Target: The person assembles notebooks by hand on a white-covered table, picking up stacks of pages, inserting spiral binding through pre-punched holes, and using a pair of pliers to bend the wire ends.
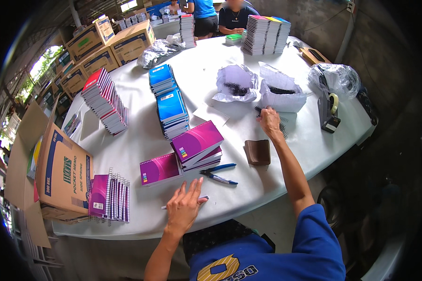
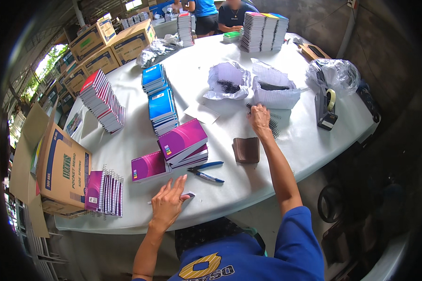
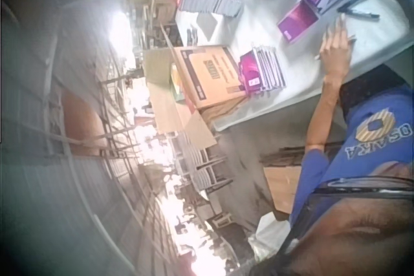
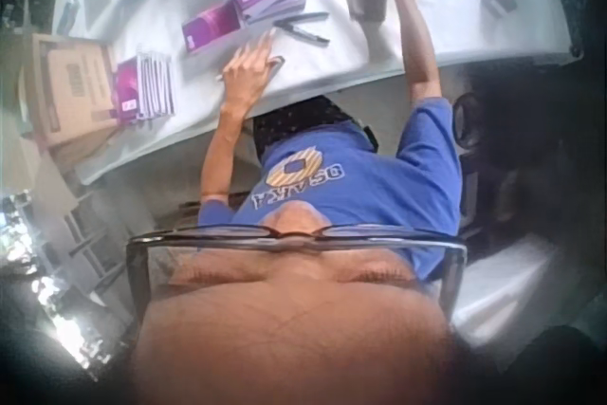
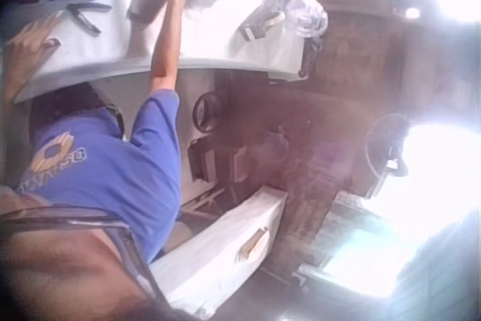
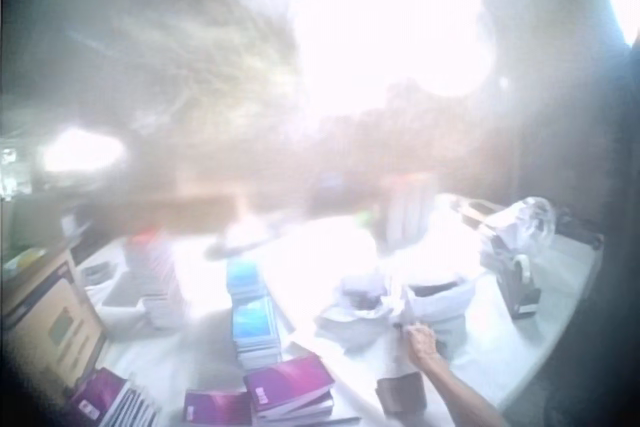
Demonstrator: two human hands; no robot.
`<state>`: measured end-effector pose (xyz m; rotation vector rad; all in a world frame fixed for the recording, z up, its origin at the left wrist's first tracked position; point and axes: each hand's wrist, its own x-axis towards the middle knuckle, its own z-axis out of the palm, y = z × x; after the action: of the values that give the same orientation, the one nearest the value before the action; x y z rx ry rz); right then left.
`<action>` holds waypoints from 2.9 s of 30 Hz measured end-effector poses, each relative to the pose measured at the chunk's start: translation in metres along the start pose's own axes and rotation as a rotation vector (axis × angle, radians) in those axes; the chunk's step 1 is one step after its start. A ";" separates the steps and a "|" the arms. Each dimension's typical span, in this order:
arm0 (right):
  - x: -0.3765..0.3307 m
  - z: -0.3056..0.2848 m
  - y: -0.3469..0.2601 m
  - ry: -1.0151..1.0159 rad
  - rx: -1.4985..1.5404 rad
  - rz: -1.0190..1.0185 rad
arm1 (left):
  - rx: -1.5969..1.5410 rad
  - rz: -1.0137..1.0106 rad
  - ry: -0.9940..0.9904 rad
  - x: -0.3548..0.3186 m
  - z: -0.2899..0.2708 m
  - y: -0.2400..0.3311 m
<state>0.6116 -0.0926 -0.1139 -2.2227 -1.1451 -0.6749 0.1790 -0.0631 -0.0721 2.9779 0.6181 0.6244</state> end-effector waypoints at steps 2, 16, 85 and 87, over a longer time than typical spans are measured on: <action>-0.002 0.011 0.008 -0.251 -0.148 0.046 | -0.004 -0.001 -0.005 0.000 0.000 0.001; -0.012 -0.035 -0.006 -0.241 0.089 -0.287 | -0.038 -0.038 -0.002 0.003 0.004 -0.007; -0.065 -0.114 -0.161 -1.508 0.920 -0.529 | -0.166 -0.074 -0.312 -0.009 -0.024 -0.034; -0.063 -0.109 -0.159 -1.475 0.941 -0.542 | -0.148 -0.076 -0.327 -0.006 -0.027 -0.033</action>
<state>0.4260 -0.1232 -0.0379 -1.2837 -2.0693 1.3744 0.1512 -0.0359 -0.0536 2.8108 0.6222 0.1615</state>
